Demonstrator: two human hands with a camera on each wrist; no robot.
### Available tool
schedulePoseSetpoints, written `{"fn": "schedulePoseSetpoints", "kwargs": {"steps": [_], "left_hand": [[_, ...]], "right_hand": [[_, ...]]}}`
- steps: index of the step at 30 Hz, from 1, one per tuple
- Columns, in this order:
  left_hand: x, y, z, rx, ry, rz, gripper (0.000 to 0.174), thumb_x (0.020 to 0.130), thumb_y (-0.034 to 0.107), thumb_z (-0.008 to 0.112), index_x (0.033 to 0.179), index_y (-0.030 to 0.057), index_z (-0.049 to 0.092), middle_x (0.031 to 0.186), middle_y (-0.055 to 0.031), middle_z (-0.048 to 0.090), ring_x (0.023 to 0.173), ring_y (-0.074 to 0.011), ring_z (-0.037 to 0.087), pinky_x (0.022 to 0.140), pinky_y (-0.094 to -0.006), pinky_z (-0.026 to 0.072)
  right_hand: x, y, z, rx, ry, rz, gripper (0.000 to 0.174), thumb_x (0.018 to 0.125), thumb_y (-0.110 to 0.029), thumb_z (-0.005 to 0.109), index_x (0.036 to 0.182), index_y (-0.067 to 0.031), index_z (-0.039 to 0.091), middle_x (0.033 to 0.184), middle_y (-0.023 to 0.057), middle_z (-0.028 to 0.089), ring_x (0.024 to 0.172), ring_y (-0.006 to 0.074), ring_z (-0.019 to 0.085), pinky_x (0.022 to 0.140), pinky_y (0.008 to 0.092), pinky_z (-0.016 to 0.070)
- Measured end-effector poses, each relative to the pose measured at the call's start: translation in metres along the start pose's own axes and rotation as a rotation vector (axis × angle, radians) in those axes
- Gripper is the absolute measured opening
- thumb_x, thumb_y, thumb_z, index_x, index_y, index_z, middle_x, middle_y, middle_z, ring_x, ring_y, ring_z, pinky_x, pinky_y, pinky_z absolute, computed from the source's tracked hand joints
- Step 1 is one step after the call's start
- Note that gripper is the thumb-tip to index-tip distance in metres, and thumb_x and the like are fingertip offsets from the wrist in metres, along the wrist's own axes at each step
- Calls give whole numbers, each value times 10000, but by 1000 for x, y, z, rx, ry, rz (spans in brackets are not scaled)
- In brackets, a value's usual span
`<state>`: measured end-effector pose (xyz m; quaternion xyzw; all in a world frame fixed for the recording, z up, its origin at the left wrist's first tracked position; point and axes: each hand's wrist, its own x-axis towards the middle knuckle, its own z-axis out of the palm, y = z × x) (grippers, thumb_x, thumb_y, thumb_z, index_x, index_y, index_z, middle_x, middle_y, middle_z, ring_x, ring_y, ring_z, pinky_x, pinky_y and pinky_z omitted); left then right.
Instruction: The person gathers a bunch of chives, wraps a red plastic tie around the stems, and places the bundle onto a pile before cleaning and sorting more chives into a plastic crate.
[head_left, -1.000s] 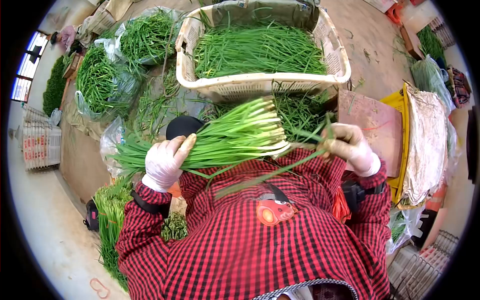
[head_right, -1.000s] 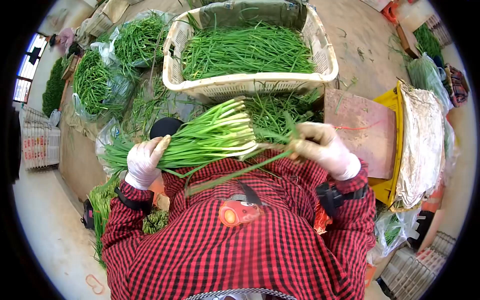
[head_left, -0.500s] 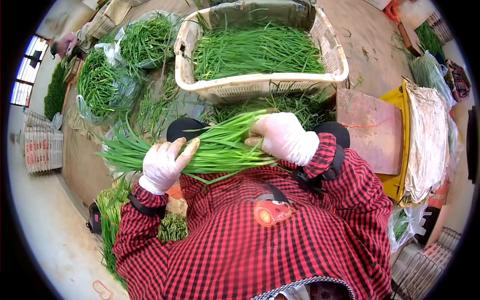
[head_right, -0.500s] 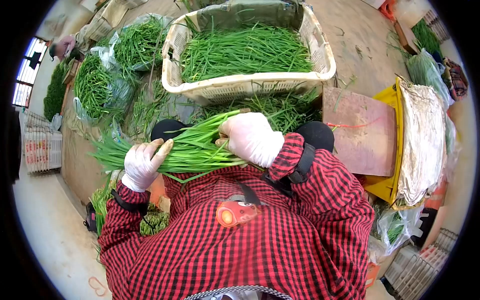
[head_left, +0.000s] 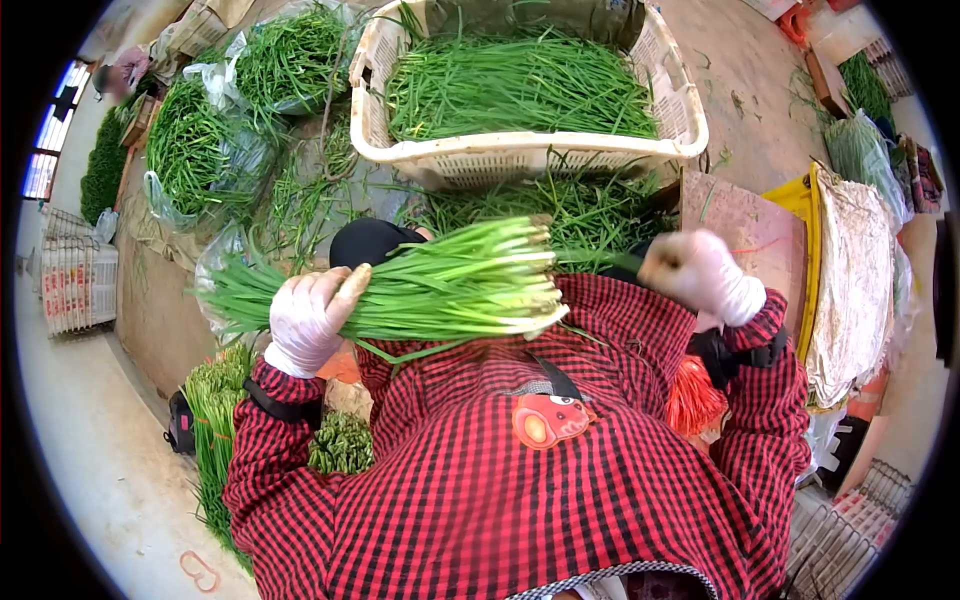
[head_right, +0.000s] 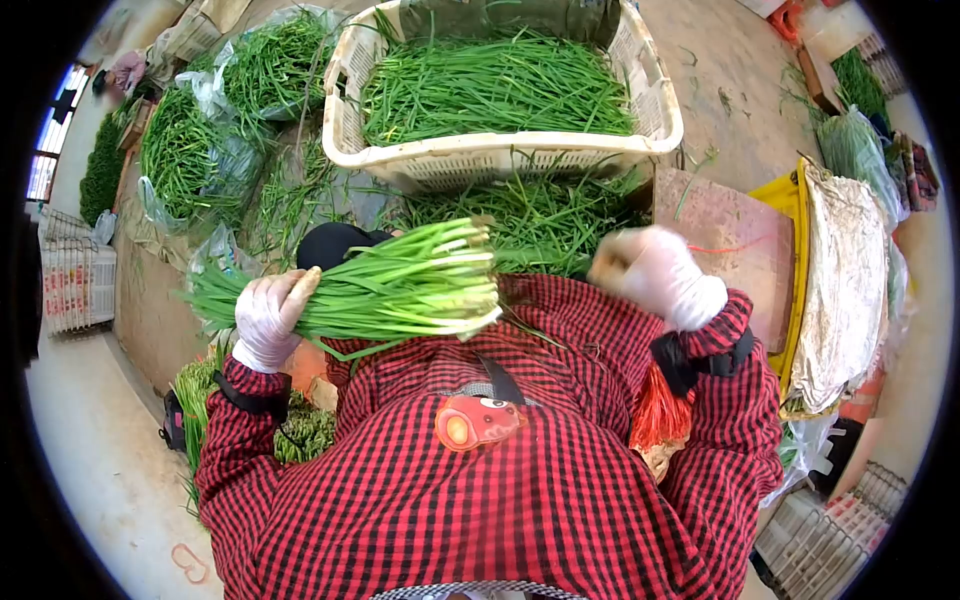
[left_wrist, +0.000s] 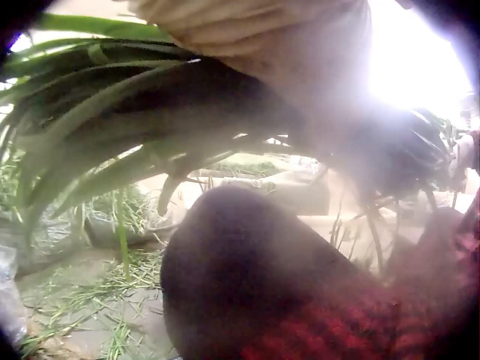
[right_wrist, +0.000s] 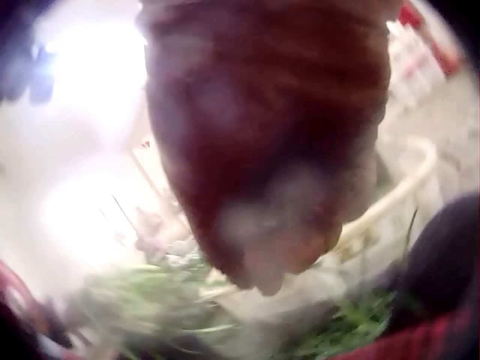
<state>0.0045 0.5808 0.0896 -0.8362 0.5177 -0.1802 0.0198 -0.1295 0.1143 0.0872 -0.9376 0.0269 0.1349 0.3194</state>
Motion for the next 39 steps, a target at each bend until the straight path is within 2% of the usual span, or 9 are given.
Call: {"fn": "schedulePoseSetpoints", "kwargs": {"steps": [1, 4, 8, 12, 19, 23, 30, 34, 39], "left_hand": [[0, -1, -1, -5, -2, -13, 541, 791, 119, 657, 1328, 175, 614, 1070, -16, 668, 822, -199, 641, 720, -353, 535], [0, -3, 0, 0, -3, 6, 536, 795, 120, 661, 1326, 174, 613, 1073, -15, 667, 824, -195, 641, 718, -351, 534], [11, 6, -3, 11, 35, 71, 516, 808, 130, 669, 1319, 175, 613, 1073, -13, 667, 815, -186, 638, 716, -347, 534], [10, 5, -2, -7, 54, 84, 515, 808, 130, 669, 1317, 181, 612, 1062, -17, 671, 799, -187, 634, 706, -344, 530], [7, 7, -4, -62, 28, 53, 524, 805, 118, 658, 1324, 173, 603, 1062, -27, 671, 802, -206, 636, 715, -357, 529], [11, 8, -1, -54, 6, 44, 527, 801, 120, 652, 1324, 173, 605, 1067, -29, 669, 809, -208, 636, 719, -359, 527], [13, 10, -6, -32, -34, 58, 548, 781, 98, 649, 1325, 139, 606, 1098, -48, 680, 852, -241, 656, 735, -389, 511], [9, 9, -7, -65, -10, 4, 539, 792, 135, 671, 1327, 159, 611, 1075, -45, 673, 849, -232, 652, 734, -373, 524], [5, 10, -9, -102, 113, -120, 593, 768, 151, 715, 1348, 146, 593, 1077, -65, 680, 889, -263, 660, 761, -398, 514]], "right_hand": [[4, 6, -3, -238, 188, 132, 195, 822, -208, 759, 985, -100, 759, 815, 107, 701, 763, 277, 704, 723, 393, 563], [23, -13, 0, -90, 406, -222, 302, 833, -206, 752, 1125, -130, 732, 1055, 131, 700, 956, 299, 694, 834, 397, 559], [56, -79, 26, -15, 189, -693, 391, 847, -179, 740, 1231, -127, 689, 1440, 144, 545, 1290, 354, 540, 1074, 457, 453], [67, -82, 41, -51, 58, -836, 194, 832, -183, 747, 970, -66, 676, 1127, 143, 645, 1156, 383, 596, 981, 482, 492], [43, -8, 21, -550, -4, -142, 200, 809, -170, 731, 972, -70, 673, 999, 123, 642, 977, 337, 624, 878, 474, 501], [26, -33, 12, -212, 386, -395, 299, 767, -186, 795, 1033, -111, 682, 1354, 155, 583, 1296, 390, 513, 1085, 492, 406], [52, -97, 57, -238, 301, -728, 158, 783, -205, 730, 848, -64, 696, 1078, 110, 643, 1247, 331, 550, 1120, 518, 383], [58, -85, 55, 221, 373, -727, 84, 774, -73, 673, 849, -38, 661, 1005, 134, 663, 1107, 337, 628, 1012, 475, 476], [42, -34, 35, 1056, 397, -214, 78, 915, -38, 661, 846, -18, 631, 1076, 73, 708, 998, 147, 642, 896, 300, 506]]}}
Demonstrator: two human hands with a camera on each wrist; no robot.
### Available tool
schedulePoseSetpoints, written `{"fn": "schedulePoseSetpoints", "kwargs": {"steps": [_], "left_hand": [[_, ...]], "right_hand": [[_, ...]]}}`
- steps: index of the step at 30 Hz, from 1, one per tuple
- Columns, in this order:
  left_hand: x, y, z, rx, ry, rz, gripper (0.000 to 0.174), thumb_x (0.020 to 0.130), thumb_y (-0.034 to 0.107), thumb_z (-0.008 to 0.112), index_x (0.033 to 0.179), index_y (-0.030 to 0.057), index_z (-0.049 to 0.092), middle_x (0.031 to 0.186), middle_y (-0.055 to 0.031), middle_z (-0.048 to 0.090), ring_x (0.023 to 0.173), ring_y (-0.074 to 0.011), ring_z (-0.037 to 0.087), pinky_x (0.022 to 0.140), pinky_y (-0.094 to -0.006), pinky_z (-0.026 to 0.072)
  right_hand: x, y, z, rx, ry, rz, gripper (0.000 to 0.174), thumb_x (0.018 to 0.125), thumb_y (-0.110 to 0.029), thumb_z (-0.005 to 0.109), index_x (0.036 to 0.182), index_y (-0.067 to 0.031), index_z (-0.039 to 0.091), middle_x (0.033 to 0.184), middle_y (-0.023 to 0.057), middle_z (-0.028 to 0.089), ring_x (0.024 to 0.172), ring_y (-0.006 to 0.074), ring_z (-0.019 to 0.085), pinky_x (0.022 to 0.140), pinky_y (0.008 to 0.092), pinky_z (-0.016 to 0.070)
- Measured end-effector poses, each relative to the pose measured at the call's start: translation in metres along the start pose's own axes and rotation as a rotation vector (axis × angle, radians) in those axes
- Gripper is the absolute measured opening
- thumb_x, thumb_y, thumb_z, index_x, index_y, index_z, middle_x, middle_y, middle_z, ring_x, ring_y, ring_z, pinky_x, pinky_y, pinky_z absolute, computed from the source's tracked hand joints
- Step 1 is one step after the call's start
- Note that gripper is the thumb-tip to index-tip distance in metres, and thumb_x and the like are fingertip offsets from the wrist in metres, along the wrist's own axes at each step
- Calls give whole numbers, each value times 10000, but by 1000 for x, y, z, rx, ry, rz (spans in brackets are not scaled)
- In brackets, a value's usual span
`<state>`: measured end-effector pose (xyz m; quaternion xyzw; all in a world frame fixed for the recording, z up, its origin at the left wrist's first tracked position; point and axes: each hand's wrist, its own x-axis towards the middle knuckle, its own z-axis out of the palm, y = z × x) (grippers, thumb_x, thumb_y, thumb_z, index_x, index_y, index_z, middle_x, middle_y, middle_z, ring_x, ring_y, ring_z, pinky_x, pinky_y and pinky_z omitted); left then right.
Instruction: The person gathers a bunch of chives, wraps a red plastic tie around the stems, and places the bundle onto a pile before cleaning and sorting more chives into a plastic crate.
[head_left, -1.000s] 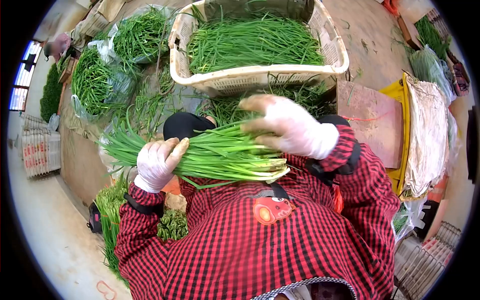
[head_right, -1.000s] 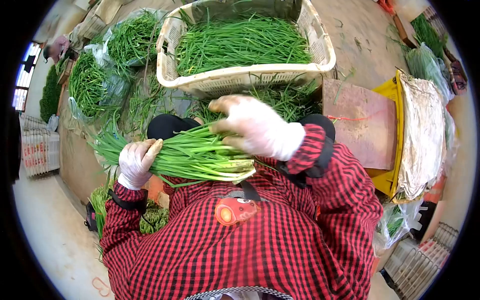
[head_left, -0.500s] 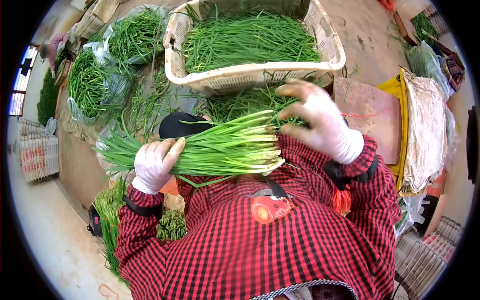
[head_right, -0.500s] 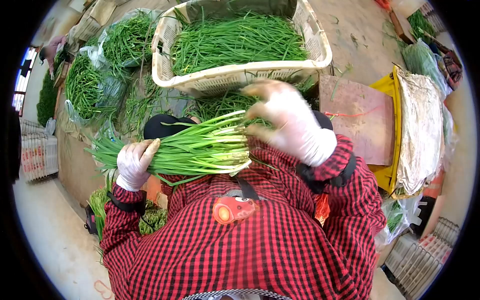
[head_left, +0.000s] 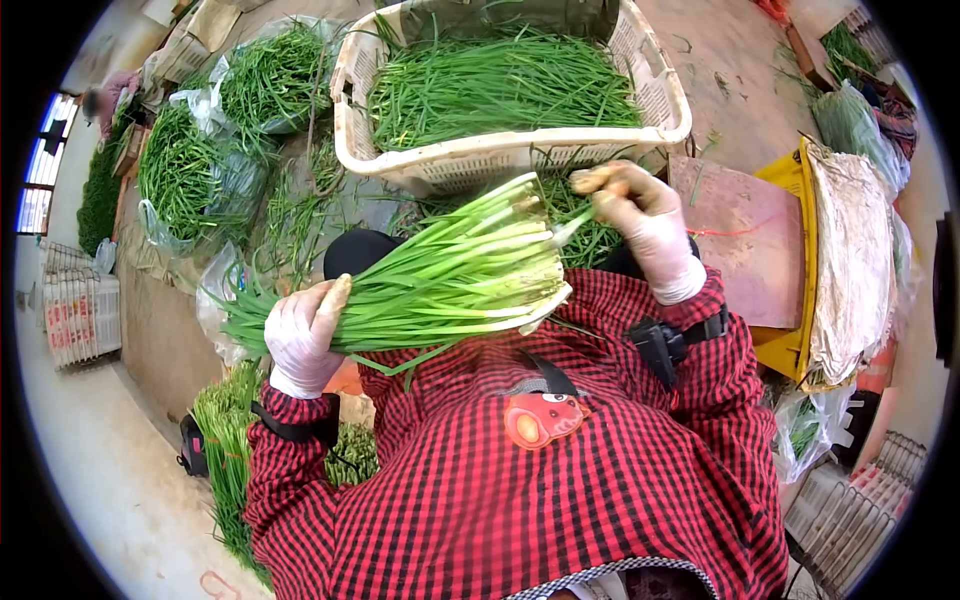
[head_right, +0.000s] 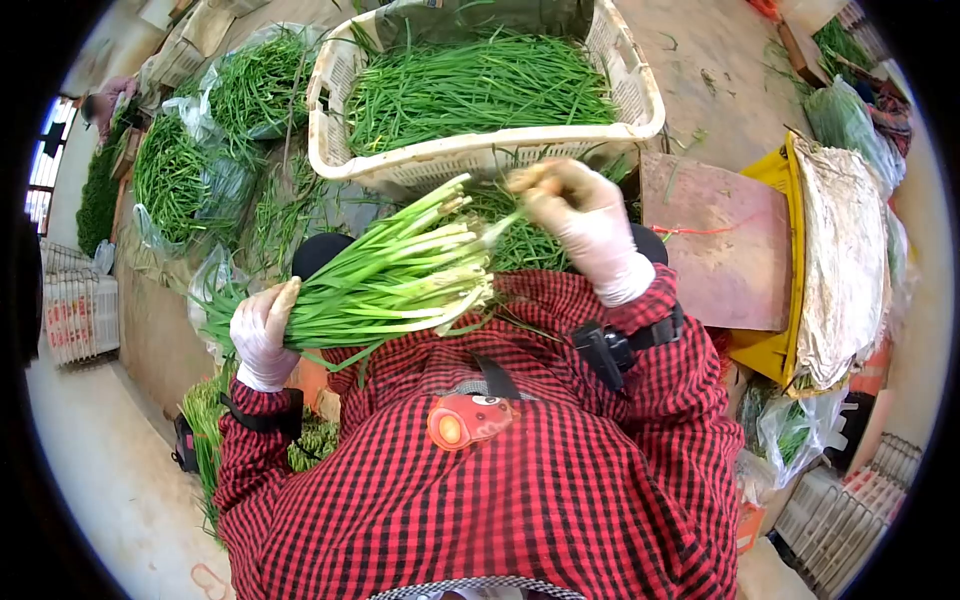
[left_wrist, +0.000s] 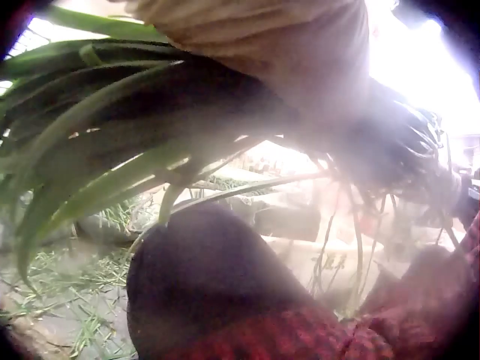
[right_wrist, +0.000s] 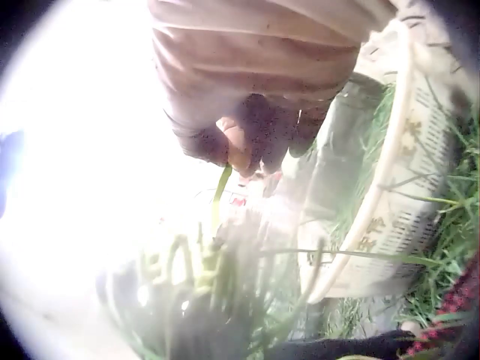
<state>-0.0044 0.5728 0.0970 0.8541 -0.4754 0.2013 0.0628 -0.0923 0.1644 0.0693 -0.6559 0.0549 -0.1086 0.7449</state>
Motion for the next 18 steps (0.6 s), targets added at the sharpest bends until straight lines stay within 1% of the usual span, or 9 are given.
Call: {"fn": "schedulePoseSetpoints", "kwargs": {"steps": [2, 6, 7, 9, 11, 13, 16, 17, 18], "left_hand": [[-3, -4, -2, 4, 0, -3, 549, 821, 199, 720, 1349, 113, 595, 1084, -99, 689, 896, -297, 671, 779, -407, 524], [-4, -5, 0, 54, -7, 11, 556, 803, 190, 730, 1339, 128, 596, 1083, -94, 688, 893, -294, 671, 769, -409, 525], [-4, -5, 0, 77, -11, 21, 555, 801, 188, 730, 1337, 131, 597, 1082, -91, 688, 891, -292, 671, 767, -408, 525], [-2, -5, -2, 123, -11, 38, 535, 800, 154, 708, 1324, 138, 600, 1074, -84, 690, 878, -282, 670, 750, -402, 524], [1, -5, -3, 142, 19, 43, 527, 801, 133, 694, 1319, 136, 599, 1073, -83, 691, 873, -279, 669, 744, -398, 523], [2, -5, -5, 164, 33, 41, 513, 806, 117, 692, 1311, 141, 604, 1074, -65, 686, 877, -261, 663, 750, -390, 522], [0, -7, -10, 183, 23, 38, 491, 820, 111, 699, 1301, 155, 613, 1086, -30, 674, 891, -228, 652, 766, -378, 523], [-1, -7, -12, 181, 23, 38, 487, 824, 115, 698, 1302, 158, 611, 1092, -30, 674, 893, -229, 653, 766, -380, 523], [0, -8, -13, 177, 25, 40, 484, 829, 119, 697, 1303, 160, 609, 1099, -31, 674, 895, -229, 654, 766, -381, 523]], "right_hand": [[-2, 15, -24, 9, 96, 21, 63, 936, -82, 677, 959, -25, 686, 995, 53, 713, 952, 116, 626, 797, 237, 507], [-14, 1, -17, 49, 54, 265, 466, 959, -211, 705, 1370, -54, 551, 1330, 95, 585, 1173, 203, 604, 723, 279, 606], [-16, 10, -11, 154, -172, 248, 678, 964, -232, 702, 1537, -109, 362, 1504, 105, 427, 1285, 246, 539, 745, 331, 635], [-40, 26, 9, 209, -416, 237, 965, 926, -135, 736, 1640, -233, 95, 1589, 99, 330, 1334, 251, 494, 793, 322, 610], [-52, 4, 38, 335, -607, 530, 1024, 915, -64, 720, 1639, -255, 21, 1543, 96, 383, 1123, 175, 568, 788, 318, 576], [-74, 38, 58, 395, -666, 480, 888, 933, -96, 716, 1607, -160, 143, 1417, 99, 490, 976, 135, 597, 691, 274, 556], [-67, 29, 42, 196, -584, 788, 445, 1007, -190, 650, 1406, -32, 531, 972, 68, 694, 681, 108, 610, 560, 244, 502], [-69, 15, 43, 299, -301, 636, 283, 1048, -235, 586, 1182, -4, 681, 694, 14, 653, 515, 90, 546, 496, 236, 452], [-61, 17, 26, 159, -222, 513, 287, 1059, -231, 564, 1166, 8, 680, 688, 10, 654, 513, 80, 545, 478, 235, 445]]}}
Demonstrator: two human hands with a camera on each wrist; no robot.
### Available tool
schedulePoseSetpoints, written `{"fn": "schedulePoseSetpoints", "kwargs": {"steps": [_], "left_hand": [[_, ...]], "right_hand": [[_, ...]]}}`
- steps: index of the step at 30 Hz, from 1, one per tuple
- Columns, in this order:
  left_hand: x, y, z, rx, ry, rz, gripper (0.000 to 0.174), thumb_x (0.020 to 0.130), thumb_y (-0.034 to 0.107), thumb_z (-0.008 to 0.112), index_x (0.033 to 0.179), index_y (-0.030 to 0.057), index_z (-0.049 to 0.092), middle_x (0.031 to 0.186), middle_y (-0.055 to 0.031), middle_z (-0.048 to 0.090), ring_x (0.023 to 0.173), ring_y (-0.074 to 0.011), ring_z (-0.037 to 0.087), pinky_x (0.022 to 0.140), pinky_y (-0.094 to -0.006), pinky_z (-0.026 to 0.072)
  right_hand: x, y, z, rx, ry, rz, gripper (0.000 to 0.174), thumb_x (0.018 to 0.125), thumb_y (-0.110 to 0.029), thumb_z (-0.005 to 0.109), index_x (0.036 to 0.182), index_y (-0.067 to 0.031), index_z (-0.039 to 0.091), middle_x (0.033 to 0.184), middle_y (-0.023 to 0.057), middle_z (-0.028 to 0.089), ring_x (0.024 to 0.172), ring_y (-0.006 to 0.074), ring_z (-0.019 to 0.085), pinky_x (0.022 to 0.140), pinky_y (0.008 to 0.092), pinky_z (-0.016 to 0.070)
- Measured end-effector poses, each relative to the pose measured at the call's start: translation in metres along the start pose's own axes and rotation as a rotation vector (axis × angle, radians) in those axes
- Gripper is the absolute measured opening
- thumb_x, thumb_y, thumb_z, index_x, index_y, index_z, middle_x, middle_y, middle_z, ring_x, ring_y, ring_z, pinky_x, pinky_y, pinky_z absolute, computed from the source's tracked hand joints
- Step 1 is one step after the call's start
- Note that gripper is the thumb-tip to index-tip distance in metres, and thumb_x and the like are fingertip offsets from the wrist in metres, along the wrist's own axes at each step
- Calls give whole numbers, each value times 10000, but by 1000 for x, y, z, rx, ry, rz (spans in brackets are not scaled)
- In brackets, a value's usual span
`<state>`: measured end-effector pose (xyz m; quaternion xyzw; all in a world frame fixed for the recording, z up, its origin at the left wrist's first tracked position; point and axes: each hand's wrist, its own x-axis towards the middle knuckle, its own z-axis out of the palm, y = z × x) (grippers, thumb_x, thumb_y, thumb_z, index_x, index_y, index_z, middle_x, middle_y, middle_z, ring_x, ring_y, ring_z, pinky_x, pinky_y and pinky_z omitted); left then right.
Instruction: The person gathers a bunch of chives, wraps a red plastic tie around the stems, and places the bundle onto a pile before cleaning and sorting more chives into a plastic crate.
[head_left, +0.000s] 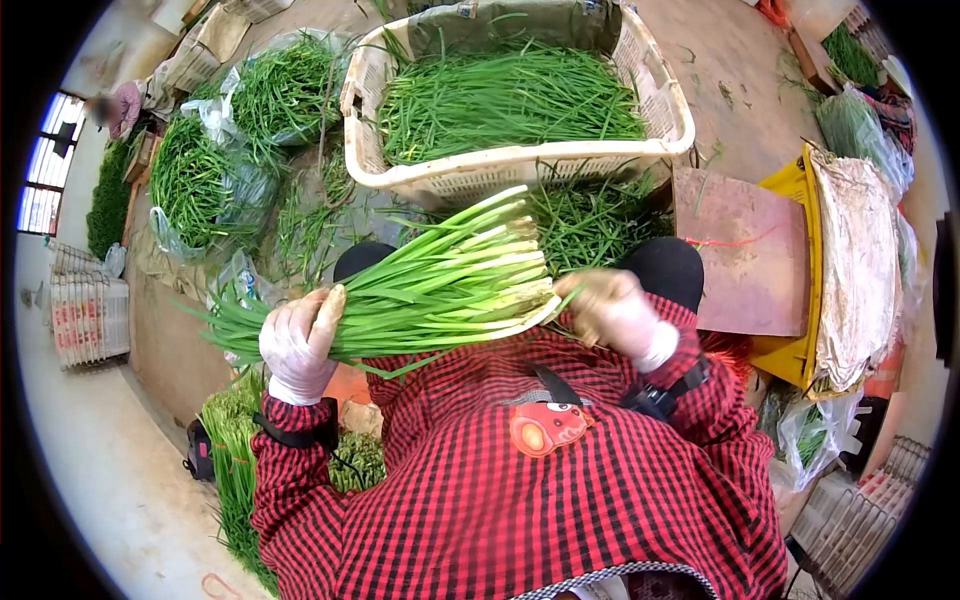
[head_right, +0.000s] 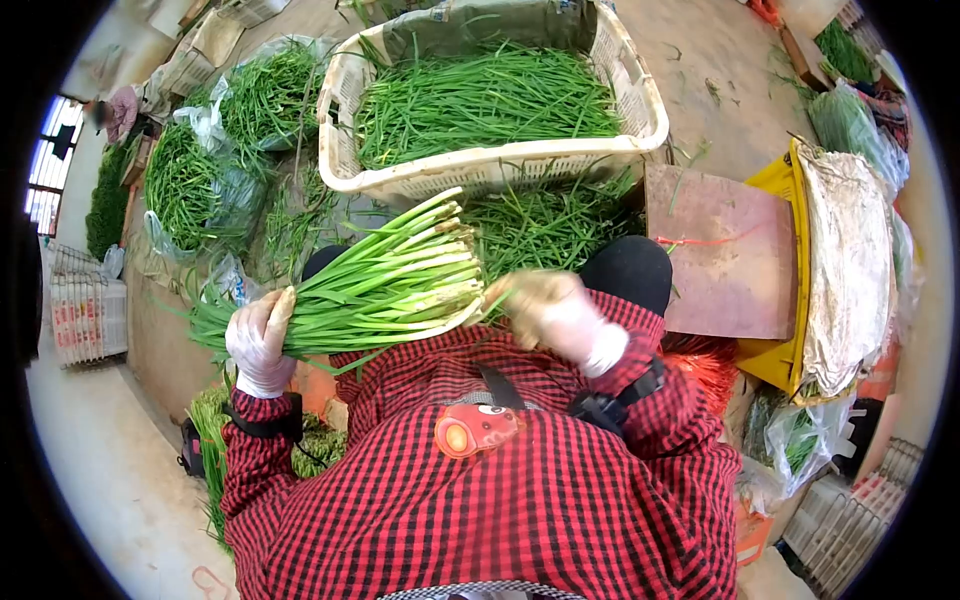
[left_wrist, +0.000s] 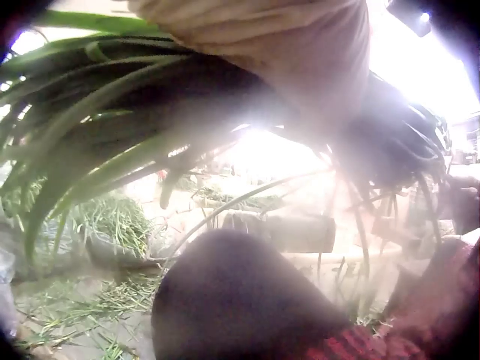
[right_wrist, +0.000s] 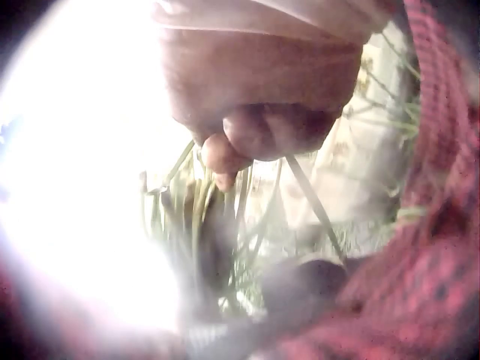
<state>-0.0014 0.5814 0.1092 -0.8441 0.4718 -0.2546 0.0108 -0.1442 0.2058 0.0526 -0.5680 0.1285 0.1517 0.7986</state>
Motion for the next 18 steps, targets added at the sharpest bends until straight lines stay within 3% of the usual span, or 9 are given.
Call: {"fn": "schedulePoseSetpoints", "kwargs": {"steps": [1, 4, 6, 7, 8, 10, 12, 16, 18], "left_hand": [[-1, -1, 0, 9, 10, 4, 483, 829, 119, 694, 1302, 162, 605, 1103, -34, 674, 896, -231, 654, 765, -383, 523], [-3, -1, 2, 27, 39, 8, 477, 831, 122, 685, 1297, 168, 595, 1114, -38, 673, 895, -234, 655, 762, -388, 524], [-3, 0, 1, 28, 39, 13, 472, 831, 125, 682, 1291, 171, 589, 1118, -38, 673, 890, -234, 656, 760, -391, 525], [-1, 1, -1, 26, 31, 22, 470, 827, 128, 684, 1284, 176, 588, 1102, -32, 671, 881, -231, 657, 748, -386, 528], [1, 3, -2, 13, 37, 36, 471, 826, 125, 683, 1284, 179, 588, 1096, -31, 670, 875, -228, 658, 741, -382, 530], [7, 6, -4, -11, 52, 63, 474, 823, 119, 683, 1284, 184, 589, 1084, -28, 668, 863, -224, 658, 728, -374, 532], [12, 9, -5, -25, 42, 88, 477, 817, 111, 678, 1280, 190, 592, 1071, -30, 665, 851, -208, 659, 711, -362, 533], [17, 13, -6, -32, 30, 119, 475, 823, 124, 681, 1284, 196, 591, 1070, -29, 665, 832, -202, 660, 706, -353, 530], [18, 14, -6, -31, 18, 132, 481, 823, 130, 680, 1290, 201, 589, 1072, -30, 665, 827, -202, 659, 705, -352, 530]], "right_hand": [[6, -4, -19, -52, 69, -205, 281, 1059, -234, 561, 1147, 2, 686, 673, 5, 644, 469, 87, 528, 454, 238, 436], [13, -19, -46, -111, 292, -295, 318, 1007, -175, 638, 1277, -7, 638, 959, 20, 696, 800, 78, 611, 729, 204, 493], [13, -35, -34, -332, 174, -466, 420, 966, -164, 692, 1350, -20, 598, 1210, 38, 638, 990, 109, 578, 861, 248, 480], [7, -53, -21, -284, 58, -374, 506, 923, -144, 719, 1393, -30, 571, 1336, 68, 569, 1146, 159, 578, 956, 293, 475], [10, -60, -19, -553, -4, -405, 591, 862, -213, 785, 1386, -39, 575, 1390, 112, 524, 1243, 215, 532, 1011, 343, 461], [30, -50, -17, -860, -141, -614, 588, 789, -231, 848, 1302, -55, 622, 1355, 112, 539, 1195, 215, 555, 1021, 339, 471], [37, -47, 5, -405, -192, -434, 457, 801, -117, 822, 1215, -13, 662, 1321, 110, 548, 1224, 211, 555, 1042, 353, 479], [47, -15, 4, 111, -164, -182, 357, 821, -85, 799, 1147, -7, 676, 1148, 83, 662, 1036, 199, 660, 922, 323, 538], [41, -16, 1, -276, -101, -358, 345, 808, -131, 810, 1113, -25, 690, 1110, 104, 676, 1002, 227, 678, 887, 336, 545]]}}
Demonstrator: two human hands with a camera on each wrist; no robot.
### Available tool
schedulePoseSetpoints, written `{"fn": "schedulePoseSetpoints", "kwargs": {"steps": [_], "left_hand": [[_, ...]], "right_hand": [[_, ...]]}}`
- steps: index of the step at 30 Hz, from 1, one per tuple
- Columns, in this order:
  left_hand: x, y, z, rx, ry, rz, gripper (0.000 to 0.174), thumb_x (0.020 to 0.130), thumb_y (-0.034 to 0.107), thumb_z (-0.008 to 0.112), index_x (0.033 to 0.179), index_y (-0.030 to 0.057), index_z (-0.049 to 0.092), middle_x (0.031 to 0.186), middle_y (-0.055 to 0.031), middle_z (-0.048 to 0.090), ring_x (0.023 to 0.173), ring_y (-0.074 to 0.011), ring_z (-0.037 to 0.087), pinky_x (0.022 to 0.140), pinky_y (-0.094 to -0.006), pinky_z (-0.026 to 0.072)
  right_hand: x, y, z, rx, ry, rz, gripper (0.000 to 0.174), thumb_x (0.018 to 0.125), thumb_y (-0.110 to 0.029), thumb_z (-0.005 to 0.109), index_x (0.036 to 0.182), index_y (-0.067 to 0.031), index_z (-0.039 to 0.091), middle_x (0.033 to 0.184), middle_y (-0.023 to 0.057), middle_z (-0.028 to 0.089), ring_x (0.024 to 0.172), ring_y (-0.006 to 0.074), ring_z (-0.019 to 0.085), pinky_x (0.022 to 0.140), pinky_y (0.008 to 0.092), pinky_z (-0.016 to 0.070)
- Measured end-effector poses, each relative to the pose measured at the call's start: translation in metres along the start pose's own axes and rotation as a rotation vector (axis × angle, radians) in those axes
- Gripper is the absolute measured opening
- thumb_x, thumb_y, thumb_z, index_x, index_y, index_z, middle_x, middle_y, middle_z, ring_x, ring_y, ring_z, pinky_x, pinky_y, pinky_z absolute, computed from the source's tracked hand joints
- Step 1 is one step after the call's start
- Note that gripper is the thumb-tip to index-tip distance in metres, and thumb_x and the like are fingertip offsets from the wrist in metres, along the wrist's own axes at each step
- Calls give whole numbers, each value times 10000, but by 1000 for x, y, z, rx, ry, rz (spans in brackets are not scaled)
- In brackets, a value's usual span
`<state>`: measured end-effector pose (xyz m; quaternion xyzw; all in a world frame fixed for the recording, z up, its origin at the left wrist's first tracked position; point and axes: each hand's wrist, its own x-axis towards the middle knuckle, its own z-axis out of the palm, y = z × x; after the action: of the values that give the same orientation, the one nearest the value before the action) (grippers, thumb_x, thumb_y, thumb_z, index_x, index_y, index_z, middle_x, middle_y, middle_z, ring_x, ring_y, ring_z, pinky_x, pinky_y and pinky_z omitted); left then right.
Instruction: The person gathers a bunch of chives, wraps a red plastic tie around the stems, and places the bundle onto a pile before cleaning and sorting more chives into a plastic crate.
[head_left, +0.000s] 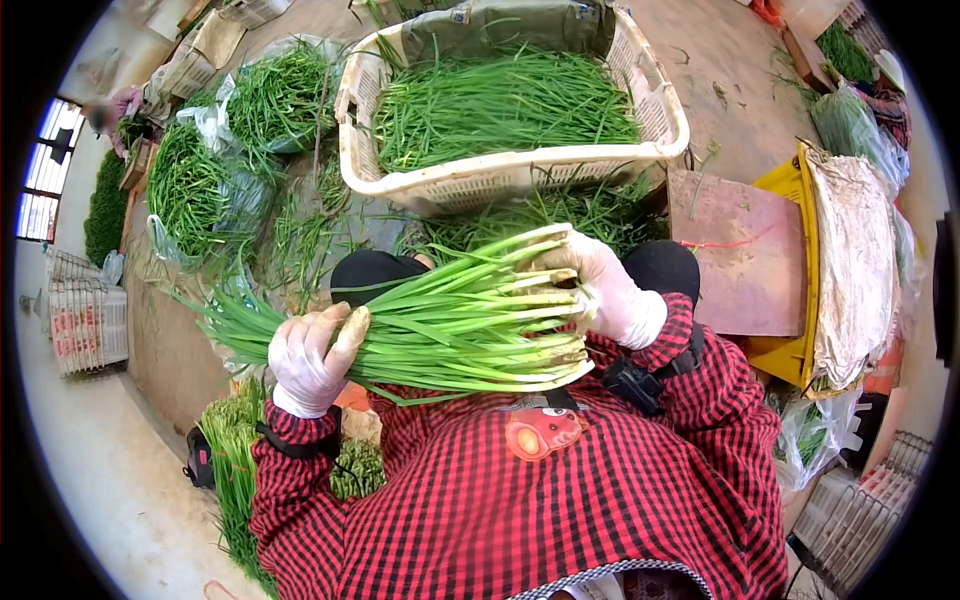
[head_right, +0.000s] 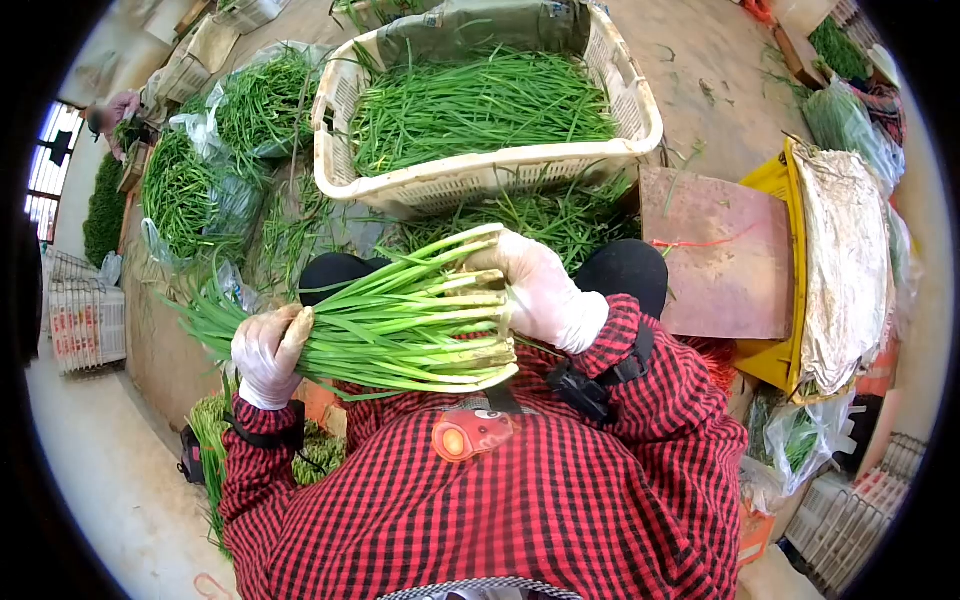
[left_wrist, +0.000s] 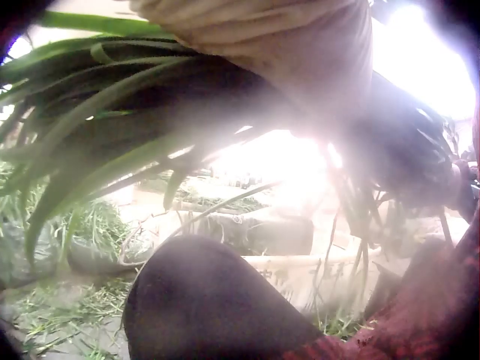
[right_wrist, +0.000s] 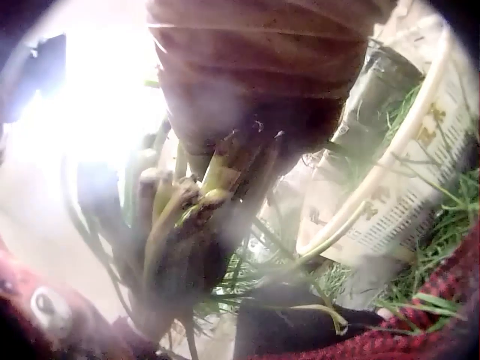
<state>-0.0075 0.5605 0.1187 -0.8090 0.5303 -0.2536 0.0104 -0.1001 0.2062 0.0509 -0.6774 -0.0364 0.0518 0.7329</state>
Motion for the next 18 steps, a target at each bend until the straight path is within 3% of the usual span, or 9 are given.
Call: {"fn": "schedulePoseSetpoints", "kwargs": {"steps": [1, 4, 9, 12, 14, 15, 18], "left_hand": [[1, 0, 1, -13, -11, 12, 485, 822, 132, 679, 1293, 204, 589, 1075, -32, 663, 826, -202, 658, 703, -352, 530], [1, 1, 3, -50, -36, 45, 493, 823, 134, 676, 1302, 213, 588, 1086, -35, 658, 823, -199, 653, 697, -350, 532], [0, 3, 7, -69, -37, 65, 496, 828, 133, 684, 1308, 214, 591, 1102, -36, 647, 820, -196, 646, 693, -345, 534], [-6, 4, 5, -51, -35, 29, 496, 816, 143, 710, 1295, 209, 601, 1099, -27, 648, 835, -197, 646, 716, -355, 536], [-9, 2, 7, -43, -41, 11, 491, 814, 147, 717, 1288, 209, 606, 1096, -22, 650, 840, -194, 647, 724, -357, 536], [-9, 3, 7, -75, -49, -7, 466, 820, 104, 663, 1277, 180, 607, 1068, -61, 681, 844, -249, 671, 729, -397, 537], [0, 7, 7, -120, -47, 15, 468, 823, 105, 661, 1281, 184, 604, 1067, -59, 680, 835, -247, 670, 724, -396, 535]], "right_hand": [[-2, -2, -1, -275, 24, -128, 342, 799, -166, 818, 1093, -37, 699, 1088, 124, 683, 982, 250, 689, 863, 346, 549], [-11, -14, -6, -597, 27, -254, 344, 775, -211, 829, 1049, -48, 698, 1046, 153, 676, 956, 335, 685, 831, 384, 556], [-23, -6, -28, -757, 23, -247, 240, 779, -150, 792, 962, -45, 677, 965, 153, 655, 874, 350, 666, 766, 392, 552], [-24, 14, -78, -775, 329, -105, 142, 793, -86, 743, 911, -36, 681, 940, 132, 654, 836, 333, 669, 742, 384, 554], [-19, 11, -106, -983, 374, 228, 159, 832, -155, 736, 934, -38, 699, 991, 136, 663, 927, 305, 672, 802, 387, 549], [-16, 10, -101, -1160, 445, -110, 272, 874, -283, 735, 1007, -46, 723, 1062, 158, 667, 1045, 312, 650, 897, 412, 526], [12, -23, -58, -835, 203, -269, 413, 898, -428, 710, 1092, -65, 737, 1189, 176, 658, 1177, 333, 598, 973, 440, 488]]}}
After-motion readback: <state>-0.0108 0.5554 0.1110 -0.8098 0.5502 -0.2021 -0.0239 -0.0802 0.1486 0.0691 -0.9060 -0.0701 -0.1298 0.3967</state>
